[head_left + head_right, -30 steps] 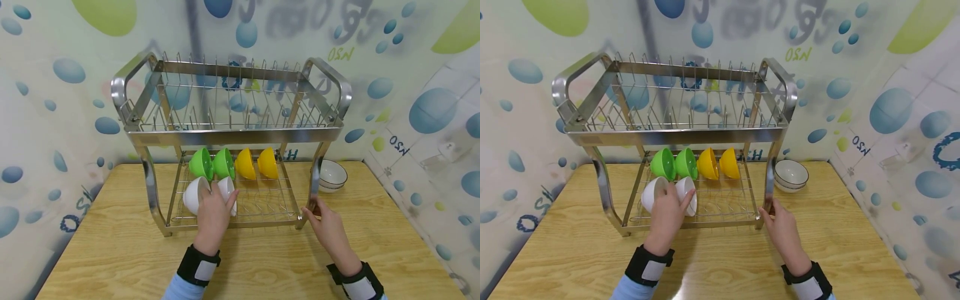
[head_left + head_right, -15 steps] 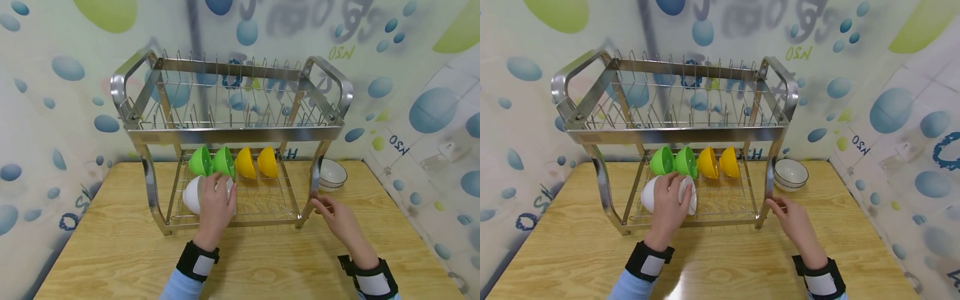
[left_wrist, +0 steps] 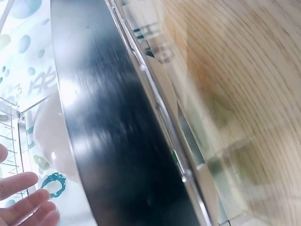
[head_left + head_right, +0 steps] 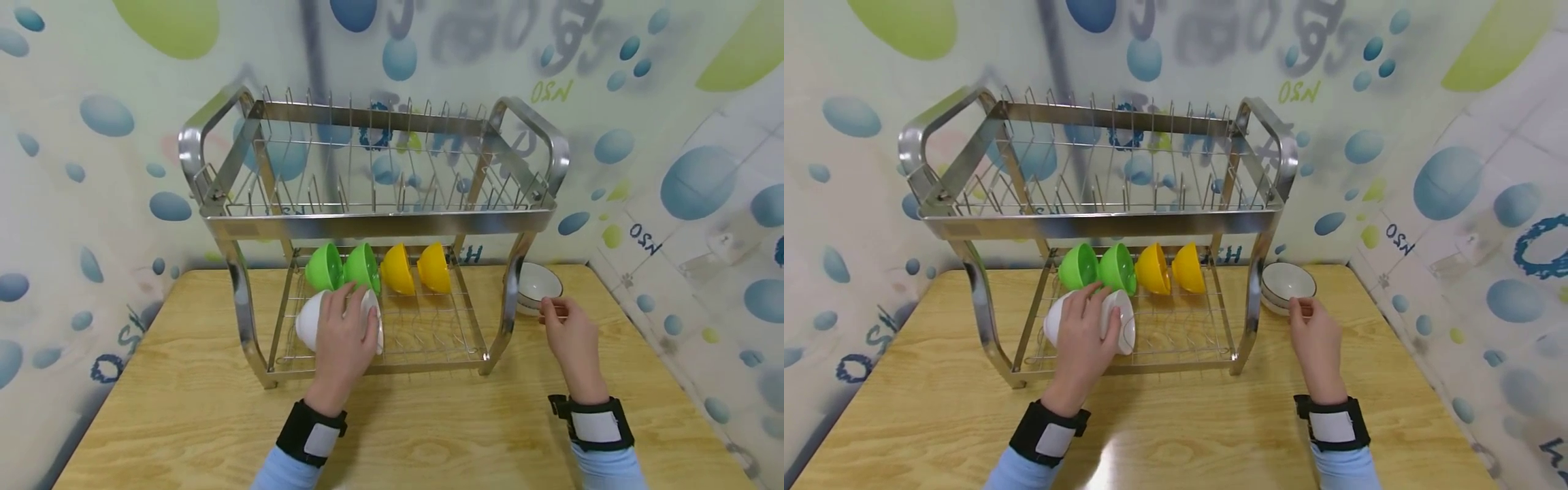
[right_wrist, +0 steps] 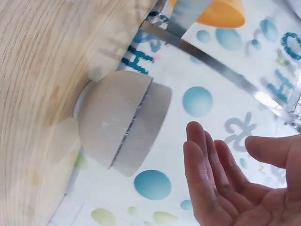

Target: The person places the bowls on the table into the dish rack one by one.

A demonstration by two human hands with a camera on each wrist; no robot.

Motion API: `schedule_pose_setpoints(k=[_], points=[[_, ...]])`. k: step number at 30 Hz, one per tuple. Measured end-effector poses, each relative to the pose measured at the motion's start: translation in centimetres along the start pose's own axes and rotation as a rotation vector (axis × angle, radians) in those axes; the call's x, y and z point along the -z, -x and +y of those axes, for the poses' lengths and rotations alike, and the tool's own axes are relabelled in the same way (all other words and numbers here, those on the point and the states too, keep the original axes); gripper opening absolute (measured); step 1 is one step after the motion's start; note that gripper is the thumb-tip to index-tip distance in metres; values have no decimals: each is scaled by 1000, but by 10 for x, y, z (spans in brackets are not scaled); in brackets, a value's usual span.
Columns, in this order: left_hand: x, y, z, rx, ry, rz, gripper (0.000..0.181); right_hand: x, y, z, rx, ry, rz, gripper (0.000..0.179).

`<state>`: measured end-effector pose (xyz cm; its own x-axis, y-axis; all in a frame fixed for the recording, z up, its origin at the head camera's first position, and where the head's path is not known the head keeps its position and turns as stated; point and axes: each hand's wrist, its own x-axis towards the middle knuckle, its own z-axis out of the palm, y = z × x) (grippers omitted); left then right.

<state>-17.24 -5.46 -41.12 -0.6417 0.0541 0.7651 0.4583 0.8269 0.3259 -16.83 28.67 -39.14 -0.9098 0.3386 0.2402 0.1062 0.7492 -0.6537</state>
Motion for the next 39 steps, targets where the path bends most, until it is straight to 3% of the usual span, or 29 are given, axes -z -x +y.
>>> schedule_pose_setpoints(k=[8, 16, 21, 28, 32, 39], points=[[6, 5, -8, 2, 1, 2, 32, -8, -13, 18, -73, -16, 69, 36], [8, 9, -17, 7, 10, -1, 35, -14, -29, 30, -151, 28, 113, 44], [10, 13, -22, 6, 1, 15, 34, -14, -42, 33, -193, 138, 24, 53], [15, 15, -29, 5, -27, 32, 33, -13, -62, 34, -117, 311, -114, 52], [19, 15, -34, 6, -19, 44, 32, -12, -73, 36, -87, 361, -162, 52], [24, 15, -46, 18, -41, 49, 32, -12, -86, 37, -160, 337, -225, 33]])
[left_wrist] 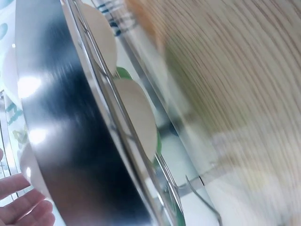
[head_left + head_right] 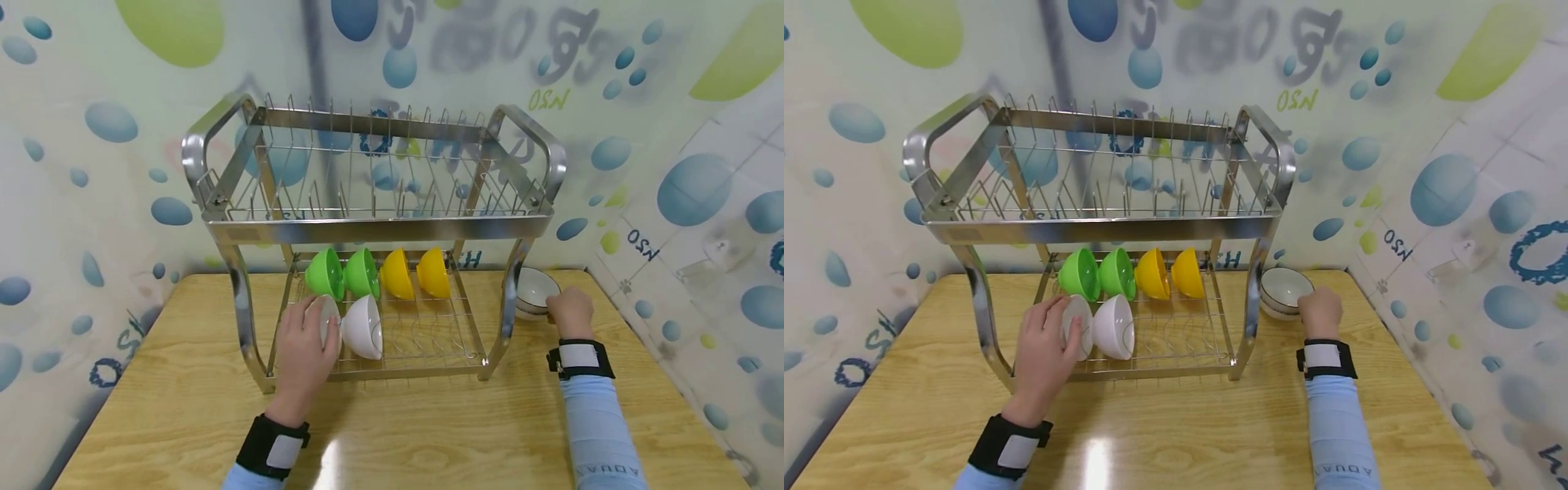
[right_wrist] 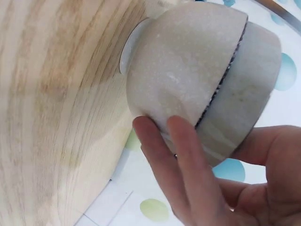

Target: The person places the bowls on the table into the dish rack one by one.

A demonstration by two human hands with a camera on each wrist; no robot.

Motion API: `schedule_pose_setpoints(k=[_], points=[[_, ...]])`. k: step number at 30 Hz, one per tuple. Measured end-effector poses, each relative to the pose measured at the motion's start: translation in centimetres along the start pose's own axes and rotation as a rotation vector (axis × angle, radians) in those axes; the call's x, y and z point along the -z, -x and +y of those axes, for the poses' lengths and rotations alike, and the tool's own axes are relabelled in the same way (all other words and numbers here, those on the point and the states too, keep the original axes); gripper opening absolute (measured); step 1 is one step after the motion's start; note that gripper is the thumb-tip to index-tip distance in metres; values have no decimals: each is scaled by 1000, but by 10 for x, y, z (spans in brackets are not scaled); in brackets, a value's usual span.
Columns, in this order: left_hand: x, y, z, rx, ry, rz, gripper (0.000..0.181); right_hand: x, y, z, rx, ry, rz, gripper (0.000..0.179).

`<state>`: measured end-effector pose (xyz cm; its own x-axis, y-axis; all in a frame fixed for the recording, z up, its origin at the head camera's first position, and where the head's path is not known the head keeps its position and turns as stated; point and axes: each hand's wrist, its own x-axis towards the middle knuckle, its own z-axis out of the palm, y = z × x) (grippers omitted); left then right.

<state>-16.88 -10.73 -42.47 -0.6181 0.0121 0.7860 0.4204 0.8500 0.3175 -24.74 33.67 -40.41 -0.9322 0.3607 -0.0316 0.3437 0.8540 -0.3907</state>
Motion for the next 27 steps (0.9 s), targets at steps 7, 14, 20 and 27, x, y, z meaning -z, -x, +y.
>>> schedule_pose_setpoints(k=[7, 14, 20, 27], points=[[8, 0, -11, 15, -64, 10, 34, 1, -11, -1, -14, -10, -34, 31], [9, 4, -20, 14, -77, 16, 34, -2, -19, 1, -48, 8, -31, 29], [7, 3, -20, 18, -76, 21, 33, -3, -22, 2, -45, -2, -21, 28], [7, 4, -20, 32, -83, 12, 33, -5, -22, 0, -97, -5, -9, 30]])
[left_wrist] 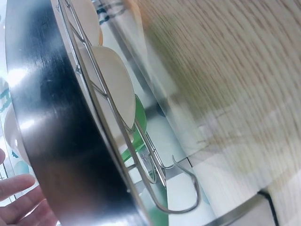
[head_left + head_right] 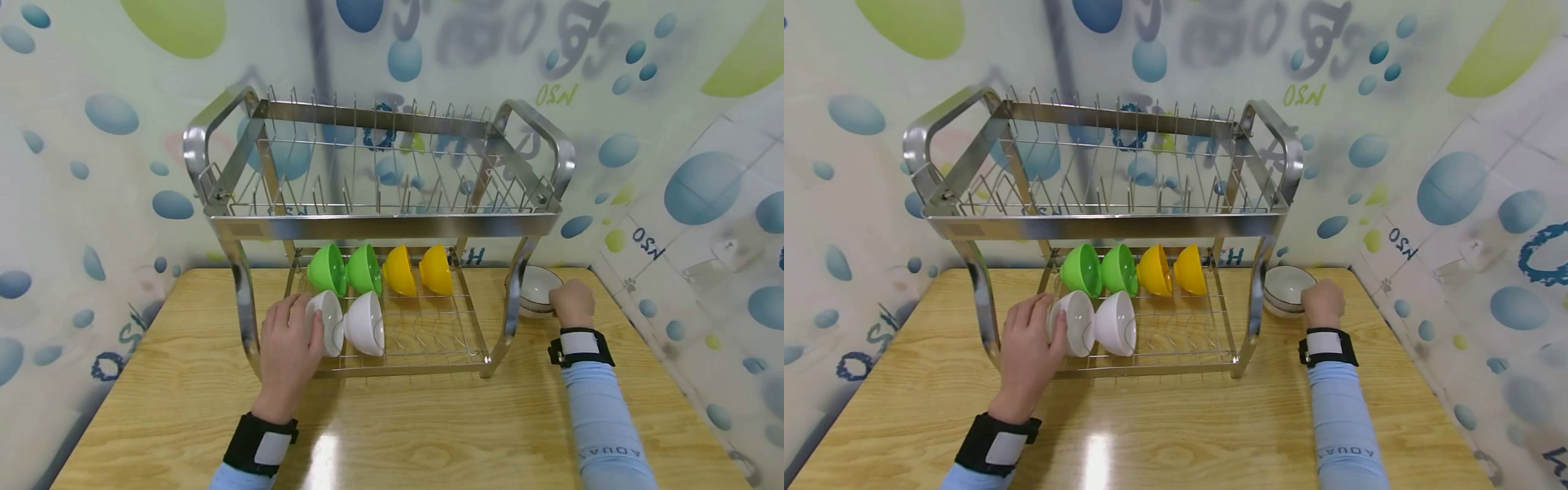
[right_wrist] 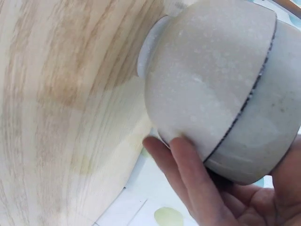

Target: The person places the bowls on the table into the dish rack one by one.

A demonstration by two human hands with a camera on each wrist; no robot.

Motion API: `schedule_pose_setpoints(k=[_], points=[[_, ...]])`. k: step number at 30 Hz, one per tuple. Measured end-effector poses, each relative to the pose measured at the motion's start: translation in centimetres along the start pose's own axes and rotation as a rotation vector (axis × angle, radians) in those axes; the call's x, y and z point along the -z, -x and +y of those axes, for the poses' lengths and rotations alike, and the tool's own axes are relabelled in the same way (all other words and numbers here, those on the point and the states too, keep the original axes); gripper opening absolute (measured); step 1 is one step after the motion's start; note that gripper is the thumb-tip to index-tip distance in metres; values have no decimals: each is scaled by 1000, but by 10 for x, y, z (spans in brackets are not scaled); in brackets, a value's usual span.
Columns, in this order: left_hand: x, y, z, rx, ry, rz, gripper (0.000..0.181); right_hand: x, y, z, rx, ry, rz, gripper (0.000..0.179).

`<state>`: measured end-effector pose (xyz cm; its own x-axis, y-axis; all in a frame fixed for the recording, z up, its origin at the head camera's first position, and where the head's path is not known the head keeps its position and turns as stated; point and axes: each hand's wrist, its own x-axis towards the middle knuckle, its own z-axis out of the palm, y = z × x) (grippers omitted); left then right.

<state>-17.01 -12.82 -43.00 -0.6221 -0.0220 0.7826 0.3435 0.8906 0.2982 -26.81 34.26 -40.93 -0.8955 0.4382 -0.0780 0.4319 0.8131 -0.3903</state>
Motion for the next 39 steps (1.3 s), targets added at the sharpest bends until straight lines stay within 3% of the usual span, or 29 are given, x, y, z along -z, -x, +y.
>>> schedule_pose_setpoints(k=[11, 17, 29, 39], points=[[0, -4, 4, -5, 23, -1, 35, 1, 1, -6, -47, 8, 55, 32], [0, -8, 6, 9, 35, -2, 39, 1, 0, -8, -68, 17, 135, 32], [-2, -16, 12, 38, 65, 12, 45, 0, 1, -15, -5, 0, 257, 39], [-8, -17, 14, 95, 91, 6, 44, 7, 19, -14, 105, -228, 392, 38]])
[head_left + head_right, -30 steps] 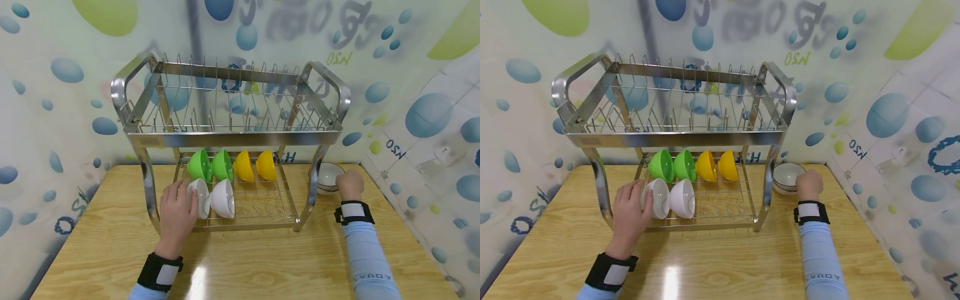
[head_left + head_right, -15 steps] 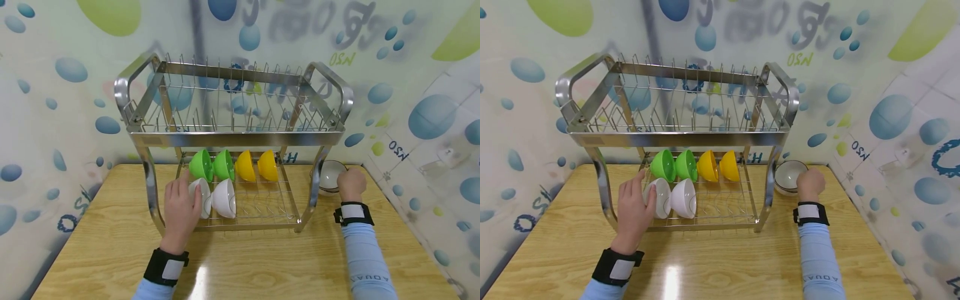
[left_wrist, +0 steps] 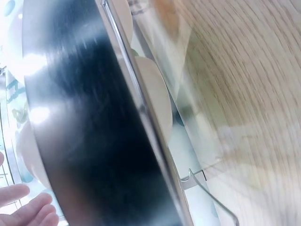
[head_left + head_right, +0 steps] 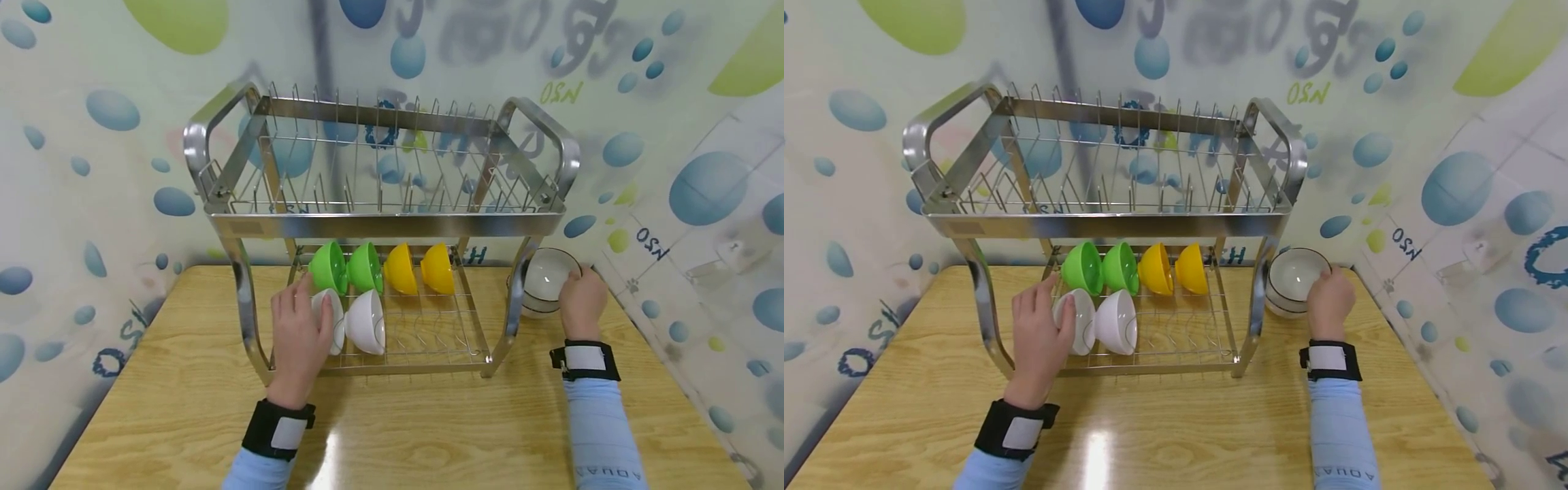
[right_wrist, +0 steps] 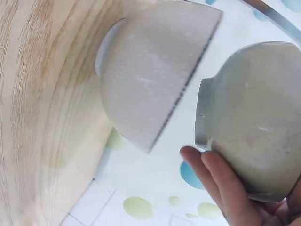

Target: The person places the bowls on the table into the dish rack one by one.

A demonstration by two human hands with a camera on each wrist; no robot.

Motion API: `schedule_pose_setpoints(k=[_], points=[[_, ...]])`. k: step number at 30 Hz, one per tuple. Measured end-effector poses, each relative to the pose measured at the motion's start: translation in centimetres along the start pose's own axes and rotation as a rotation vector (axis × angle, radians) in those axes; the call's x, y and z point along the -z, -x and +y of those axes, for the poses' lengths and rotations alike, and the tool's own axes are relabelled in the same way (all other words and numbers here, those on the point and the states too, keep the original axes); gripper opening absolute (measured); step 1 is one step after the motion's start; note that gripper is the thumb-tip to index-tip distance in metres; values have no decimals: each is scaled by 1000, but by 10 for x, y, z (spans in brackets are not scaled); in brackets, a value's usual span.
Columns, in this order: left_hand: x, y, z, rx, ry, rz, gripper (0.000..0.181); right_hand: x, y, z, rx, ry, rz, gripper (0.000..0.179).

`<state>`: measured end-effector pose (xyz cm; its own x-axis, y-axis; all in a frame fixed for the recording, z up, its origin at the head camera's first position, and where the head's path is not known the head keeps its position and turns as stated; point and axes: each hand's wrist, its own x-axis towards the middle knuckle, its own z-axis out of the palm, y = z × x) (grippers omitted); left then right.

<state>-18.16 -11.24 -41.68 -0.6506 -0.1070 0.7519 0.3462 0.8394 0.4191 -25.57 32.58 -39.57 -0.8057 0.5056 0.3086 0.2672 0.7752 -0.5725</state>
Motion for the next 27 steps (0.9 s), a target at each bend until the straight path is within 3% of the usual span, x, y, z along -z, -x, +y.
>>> schedule_pose_setpoints(k=[5, 13, 27], points=[[-2, -1, 4, 8, 13, 5, 42, 11, 13, 3, 3, -65, 51, 37], [-4, -1, 11, 33, 58, 13, 37, 28, 36, 11, 5, -119, 18, 35], [-13, 1, 21, 25, 73, -2, 33, 52, 73, 12, 8, -47, -95, 34]])
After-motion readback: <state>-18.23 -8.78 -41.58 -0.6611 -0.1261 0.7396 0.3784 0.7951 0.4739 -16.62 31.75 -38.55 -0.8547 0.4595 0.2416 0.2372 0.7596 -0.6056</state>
